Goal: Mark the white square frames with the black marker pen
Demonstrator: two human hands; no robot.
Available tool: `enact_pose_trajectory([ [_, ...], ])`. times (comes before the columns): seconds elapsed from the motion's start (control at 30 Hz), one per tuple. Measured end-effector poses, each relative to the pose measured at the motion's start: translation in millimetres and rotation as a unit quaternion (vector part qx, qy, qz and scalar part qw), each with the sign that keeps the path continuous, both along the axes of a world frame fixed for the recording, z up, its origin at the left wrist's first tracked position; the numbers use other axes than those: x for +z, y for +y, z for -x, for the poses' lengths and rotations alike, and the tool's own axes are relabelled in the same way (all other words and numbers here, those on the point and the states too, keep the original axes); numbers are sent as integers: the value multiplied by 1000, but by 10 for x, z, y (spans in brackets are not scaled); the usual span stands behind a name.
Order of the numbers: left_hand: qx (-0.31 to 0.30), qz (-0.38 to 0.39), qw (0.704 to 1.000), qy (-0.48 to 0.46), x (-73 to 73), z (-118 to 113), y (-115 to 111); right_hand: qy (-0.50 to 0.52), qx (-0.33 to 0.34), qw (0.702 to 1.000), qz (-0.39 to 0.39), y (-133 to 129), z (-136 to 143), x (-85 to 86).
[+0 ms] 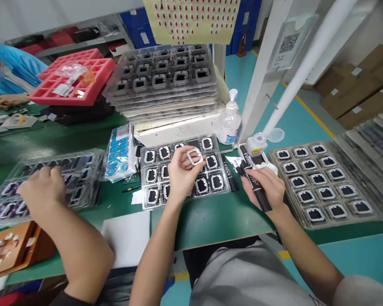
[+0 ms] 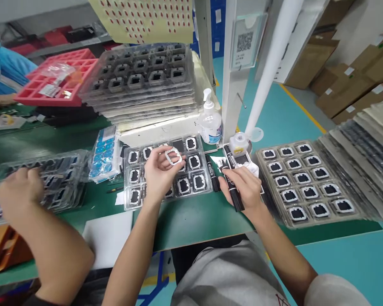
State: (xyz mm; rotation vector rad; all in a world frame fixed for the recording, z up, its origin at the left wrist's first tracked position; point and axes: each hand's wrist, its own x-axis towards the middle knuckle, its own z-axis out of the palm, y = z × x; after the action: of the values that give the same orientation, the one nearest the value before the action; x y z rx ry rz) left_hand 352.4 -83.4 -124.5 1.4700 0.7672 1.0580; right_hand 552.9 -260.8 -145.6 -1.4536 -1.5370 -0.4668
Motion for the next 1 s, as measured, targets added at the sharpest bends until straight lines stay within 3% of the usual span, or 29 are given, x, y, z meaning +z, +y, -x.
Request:
enact_pose_trajectory([
  [0.07, -8, 15, 1000, -2, 13, -11, -23, 109, 3, 994, 16, 19, 81, 125],
  [0.17, -23, 42, 999, -13, 51, -27, -63, 269, 0, 962, 45, 141, 230, 329],
  [0.27, -44, 70, 996, -33, 88, -39, -102, 360, 56, 930, 49, 376, 348, 454],
  [0.4, -64, 89, 993, -43, 103, -45, -124, 439, 134, 886, 64, 674, 428, 464],
  [0.53, -77, 102, 991, -35, 67, -51, -110, 465, 179, 865, 63, 775, 450, 387],
  [0.83, -98, 94, 990, -24, -48, -110, -146, 427, 178, 883, 75, 715, 357, 201],
  [1.0, -110, 103, 988, -26, -83, -124, -162, 383, 155, 906, 91, 722, 347, 232],
])
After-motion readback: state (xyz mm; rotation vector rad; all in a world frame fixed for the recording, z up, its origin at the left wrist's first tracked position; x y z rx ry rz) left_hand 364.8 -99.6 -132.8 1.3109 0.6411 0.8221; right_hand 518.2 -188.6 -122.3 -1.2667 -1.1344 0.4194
